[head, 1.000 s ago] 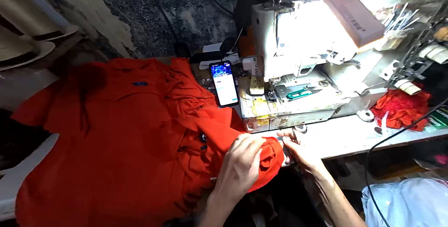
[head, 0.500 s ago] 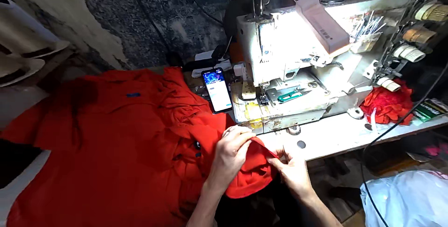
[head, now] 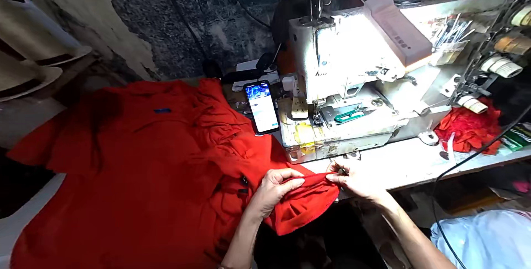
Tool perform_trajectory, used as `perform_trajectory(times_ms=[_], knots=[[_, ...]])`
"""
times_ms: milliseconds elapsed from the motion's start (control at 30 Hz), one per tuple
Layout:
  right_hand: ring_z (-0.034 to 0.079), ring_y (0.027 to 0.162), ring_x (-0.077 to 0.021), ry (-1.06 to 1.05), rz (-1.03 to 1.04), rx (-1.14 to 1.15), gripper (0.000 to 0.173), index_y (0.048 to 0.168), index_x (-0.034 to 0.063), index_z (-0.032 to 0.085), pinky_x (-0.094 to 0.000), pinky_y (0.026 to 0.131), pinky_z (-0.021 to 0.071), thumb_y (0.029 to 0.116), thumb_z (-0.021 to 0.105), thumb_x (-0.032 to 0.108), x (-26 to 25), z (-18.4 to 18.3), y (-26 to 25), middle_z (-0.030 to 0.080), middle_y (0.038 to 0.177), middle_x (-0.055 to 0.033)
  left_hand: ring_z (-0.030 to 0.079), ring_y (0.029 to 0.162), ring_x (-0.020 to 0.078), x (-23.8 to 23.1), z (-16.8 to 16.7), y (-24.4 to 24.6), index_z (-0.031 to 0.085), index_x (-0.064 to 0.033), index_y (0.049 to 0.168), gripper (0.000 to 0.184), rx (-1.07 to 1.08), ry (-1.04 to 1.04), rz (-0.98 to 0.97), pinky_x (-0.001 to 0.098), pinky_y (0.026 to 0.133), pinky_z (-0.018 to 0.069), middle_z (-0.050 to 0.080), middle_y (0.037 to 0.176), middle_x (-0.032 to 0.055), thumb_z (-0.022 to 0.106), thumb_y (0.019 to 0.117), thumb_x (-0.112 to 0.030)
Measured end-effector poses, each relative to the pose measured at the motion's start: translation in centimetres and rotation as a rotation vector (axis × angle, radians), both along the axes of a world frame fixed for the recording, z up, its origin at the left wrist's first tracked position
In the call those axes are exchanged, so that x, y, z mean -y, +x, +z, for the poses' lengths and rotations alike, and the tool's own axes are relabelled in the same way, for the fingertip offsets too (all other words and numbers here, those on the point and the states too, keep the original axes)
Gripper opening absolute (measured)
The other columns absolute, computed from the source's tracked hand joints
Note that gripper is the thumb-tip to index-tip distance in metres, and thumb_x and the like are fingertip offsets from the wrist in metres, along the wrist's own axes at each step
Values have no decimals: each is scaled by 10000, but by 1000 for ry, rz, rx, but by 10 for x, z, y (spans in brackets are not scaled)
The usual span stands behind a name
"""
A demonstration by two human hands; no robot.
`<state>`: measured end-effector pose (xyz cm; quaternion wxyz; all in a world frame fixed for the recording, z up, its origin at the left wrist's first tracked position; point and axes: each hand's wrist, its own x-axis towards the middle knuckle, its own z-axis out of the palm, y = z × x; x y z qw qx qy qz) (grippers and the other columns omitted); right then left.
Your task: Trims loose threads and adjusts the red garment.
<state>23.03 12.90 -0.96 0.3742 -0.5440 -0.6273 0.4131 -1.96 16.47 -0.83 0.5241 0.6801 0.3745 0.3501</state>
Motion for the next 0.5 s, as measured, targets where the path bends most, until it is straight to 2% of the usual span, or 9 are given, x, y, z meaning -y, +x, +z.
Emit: perform_trajectory(times_ms=[100, 167, 200, 267, 333, 367, 433, 500], knots=[[653, 849, -241, 26, -146, 260, 103, 959, 38, 721, -476, 789, 527, 934, 713, 138, 3, -3, -11, 671, 876, -99, 672, 808, 65, -3, 2, 8, 766, -59, 926, 130, -2, -153, 48, 246, 762, 546, 734, 855, 8, 640, 959, -70], [681, 831, -313, 188, -337, 348, 205, 1027, 19, 729, -555, 736, 551, 886, 760, 165, 18, -5, -22, 687, 930, -144, 669, 790, 68, 0, 1, 11, 767, -58, 919, 137, 8, -171, 90, 239, 729, 542, 733, 845, 14, 638, 965, -64], [681, 793, -307, 246, -421, 355, 254, 1048, 22, 730, -554, 702, 554, 876, 777, 203, 26, -1, -26, 690, 911, -137, 672, 798, 71, 1, 0, 12, 768, -60, 925, 135, 9, -163, 103, 240, 731, 544, 736, 854, 14, 639, 966, -65], [646, 712, -196, 276, -513, 257, 294, 1069, 57, 734, -446, 647, 535, 877, 763, 278, 39, 10, -30, 683, 832, -58, 670, 801, 79, 1, -1, 12, 768, -65, 928, 128, -3, -137, 121, 256, 735, 543, 732, 855, 17, 647, 964, -79], [590, 643, -46, 172, -422, 43, 261, 1107, 105, 717, -261, 596, 512, 934, 679, 297, 49, 17, -35, 657, 797, 39, 667, 754, 70, 2, -1, 11, 768, -76, 917, 115, -10, -125, 126, 248, 695, 543, 731, 819, 8, 656, 940, -71], [576, 594, -28, 74, -322, -123, 237, 1115, 89, 699, -218, 549, 502, 952, 668, 259, 52, 19, -38, 657, 784, 35, 659, 720, 64, 2, -1, 10, 764, -80, 910, 104, 5, -127, 122, 235, 666, 539, 726, 795, 5, 663, 925, -61], [550, 519, -53, -120, -165, -354, 183, 1079, 60, 658, -217, 472, 488, 957, 678, 196, 50, 18, -48, 624, 755, 6, 636, 671, 69, 0, -4, 8, 754, -73, 884, 106, 47, -135, 114, 225, 618, 516, 708, 755, 16, 650, 900, -57], [533, 498, -56, -157, -131, -356, 154, 1054, 69, 649, -216, 464, 474, 966, 667, 194, 41, 7, -56, 608, 738, 7, 636, 664, 68, 0, -5, 8, 758, -80, 861, 129, 56, -114, 129, 227, 616, 510, 705, 738, 11, 632, 885, -65]])
